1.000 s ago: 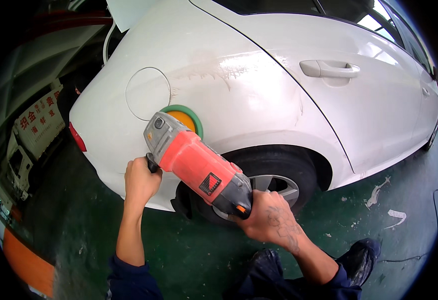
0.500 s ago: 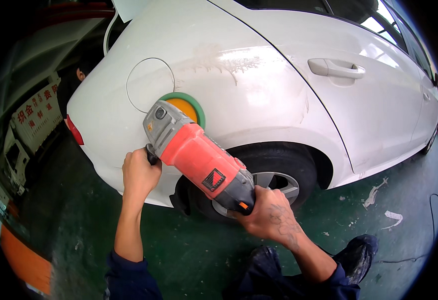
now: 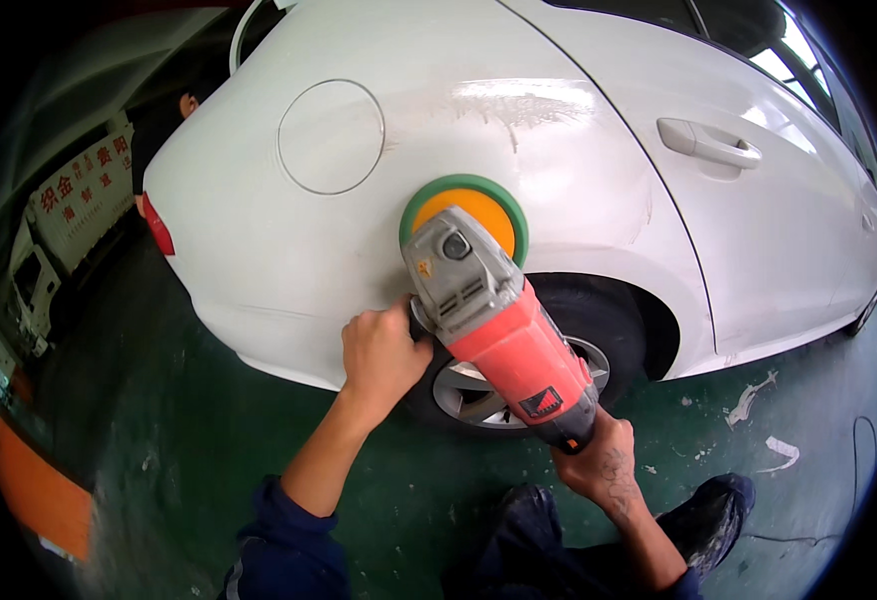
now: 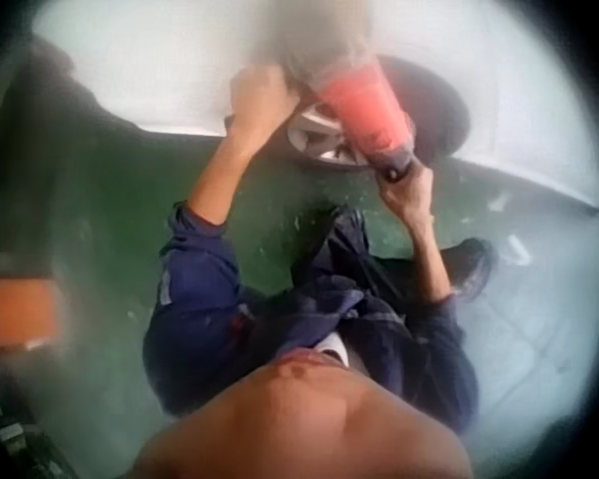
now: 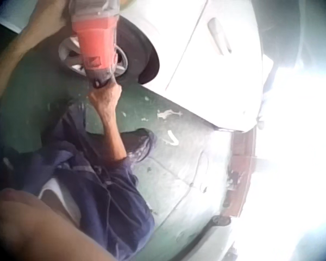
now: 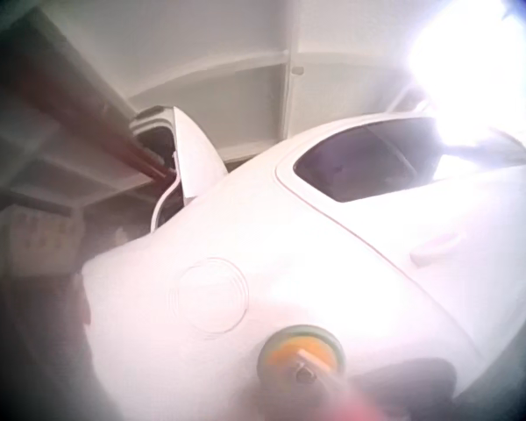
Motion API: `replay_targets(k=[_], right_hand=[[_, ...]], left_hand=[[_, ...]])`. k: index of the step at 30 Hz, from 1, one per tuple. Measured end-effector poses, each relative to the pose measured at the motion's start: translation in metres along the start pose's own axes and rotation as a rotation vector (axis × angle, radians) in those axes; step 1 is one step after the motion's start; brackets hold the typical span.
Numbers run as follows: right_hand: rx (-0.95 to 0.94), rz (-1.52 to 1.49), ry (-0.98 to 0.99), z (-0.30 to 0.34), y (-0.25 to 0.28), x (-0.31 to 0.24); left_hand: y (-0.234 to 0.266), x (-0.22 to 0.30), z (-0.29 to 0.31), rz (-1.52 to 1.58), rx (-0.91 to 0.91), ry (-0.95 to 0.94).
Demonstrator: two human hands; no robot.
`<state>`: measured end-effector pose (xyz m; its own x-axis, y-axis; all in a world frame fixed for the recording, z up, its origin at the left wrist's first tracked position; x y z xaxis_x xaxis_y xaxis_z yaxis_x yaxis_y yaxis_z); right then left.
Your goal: The person uses a rotary polisher with a green and yellow pad to buff the side panels of a white car. They periodically spray a liquid from a bottle onto the surface before continuing to polish the rear door and quarter panel.
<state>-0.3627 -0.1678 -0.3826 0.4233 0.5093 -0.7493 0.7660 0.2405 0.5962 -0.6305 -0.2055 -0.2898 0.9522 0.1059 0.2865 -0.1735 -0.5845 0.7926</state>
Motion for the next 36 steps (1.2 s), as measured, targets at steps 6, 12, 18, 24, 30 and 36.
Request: replay_targets(k=[6,12,18,24,30,36], right_hand=[[-0.099,0.17,0.02,-0.029,-0.068,0.034],[-0.363,0.433,0.062,-0.061,-0.157,0.029],[-0.351,0.482,0.227,-0.06,-0.165,0.019],[-0.271,0.445,0.157,-0.052,-0.108,0.059],[-0.165,0.39,0.175,-0.051,-0.073,0.096],[-0.118,0.393,0.302,-0.069,-0.079,0.088]], left_hand=[[-0.022,-0.071,0.049,-0.017,0.146,0.104],[-0.059,-0.18,0.127,0.158,0.409,0.202],[-0.085,-0.201,0.152,0.318,0.449,0.284],[-0.094,-0.14,0.125,0.36,0.363,0.204],[-0.117,-0.094,0.104,0.346,0.252,0.108],[-0.124,-0.107,0.107,0.374,0.325,0.059]])
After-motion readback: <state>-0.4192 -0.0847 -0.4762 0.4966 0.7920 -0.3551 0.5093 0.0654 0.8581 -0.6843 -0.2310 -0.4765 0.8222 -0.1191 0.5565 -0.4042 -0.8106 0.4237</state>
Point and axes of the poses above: each hand's wrist, its own z-axis away from the middle knuckle, its own y-axis out of the back of the hand, x = y × z, the point moved 9 cm from there along -z, towards the middle knuckle, and after that the axes turned 7 degrees about -x, right-handed, at the moved point
